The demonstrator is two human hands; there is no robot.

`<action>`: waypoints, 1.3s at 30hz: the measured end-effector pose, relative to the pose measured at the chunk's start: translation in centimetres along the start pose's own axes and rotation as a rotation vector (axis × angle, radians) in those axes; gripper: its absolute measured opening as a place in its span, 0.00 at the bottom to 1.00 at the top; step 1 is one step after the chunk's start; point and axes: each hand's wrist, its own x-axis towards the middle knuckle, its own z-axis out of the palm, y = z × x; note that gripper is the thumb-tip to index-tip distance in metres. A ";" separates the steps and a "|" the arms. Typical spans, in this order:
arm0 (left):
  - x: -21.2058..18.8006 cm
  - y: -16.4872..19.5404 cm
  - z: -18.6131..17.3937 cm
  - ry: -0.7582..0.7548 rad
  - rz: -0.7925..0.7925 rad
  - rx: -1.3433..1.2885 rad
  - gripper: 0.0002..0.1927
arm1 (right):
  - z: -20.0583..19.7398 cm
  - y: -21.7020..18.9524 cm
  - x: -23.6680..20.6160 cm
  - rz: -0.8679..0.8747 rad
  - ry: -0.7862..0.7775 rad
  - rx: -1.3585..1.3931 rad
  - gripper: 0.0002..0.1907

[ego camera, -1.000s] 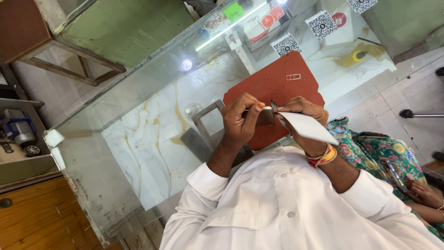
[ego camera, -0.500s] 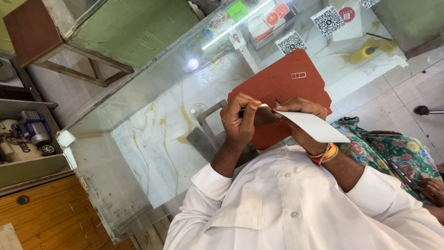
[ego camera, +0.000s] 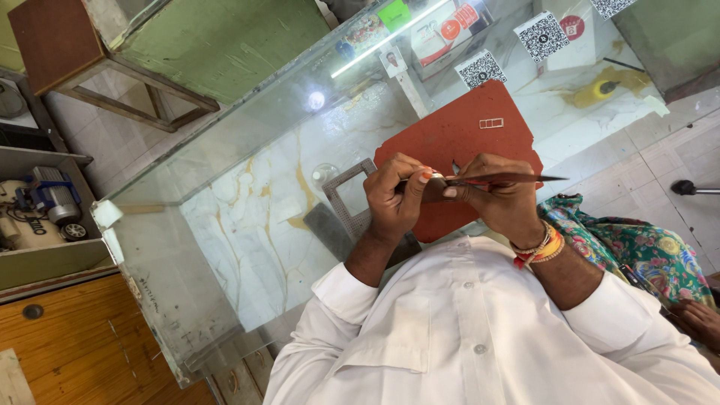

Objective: The person applies liquid from a yellow bottle along the edge of a smartphone, then uses a white card to press and smooth the screen area. The person repeats the application and pressing steps on the same device.

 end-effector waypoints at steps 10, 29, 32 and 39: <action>0.5 0.3 0.3 -0.063 0.079 0.055 0.08 | -0.5 -1.4 -0.1 0.015 -0.020 -0.046 0.07; 0.7 0.1 0.0 -0.055 0.032 -0.066 0.08 | -0.6 -2.3 1.0 -0.181 -0.012 -0.252 0.09; 0.5 0.2 0.0 -0.035 0.045 -0.030 0.07 | -0.5 -2.3 0.3 -0.187 -0.012 -0.182 0.09; 0.6 0.1 0.1 -0.038 0.031 -0.033 0.07 | -0.3 -2.1 0.2 -0.127 -0.025 -0.113 0.09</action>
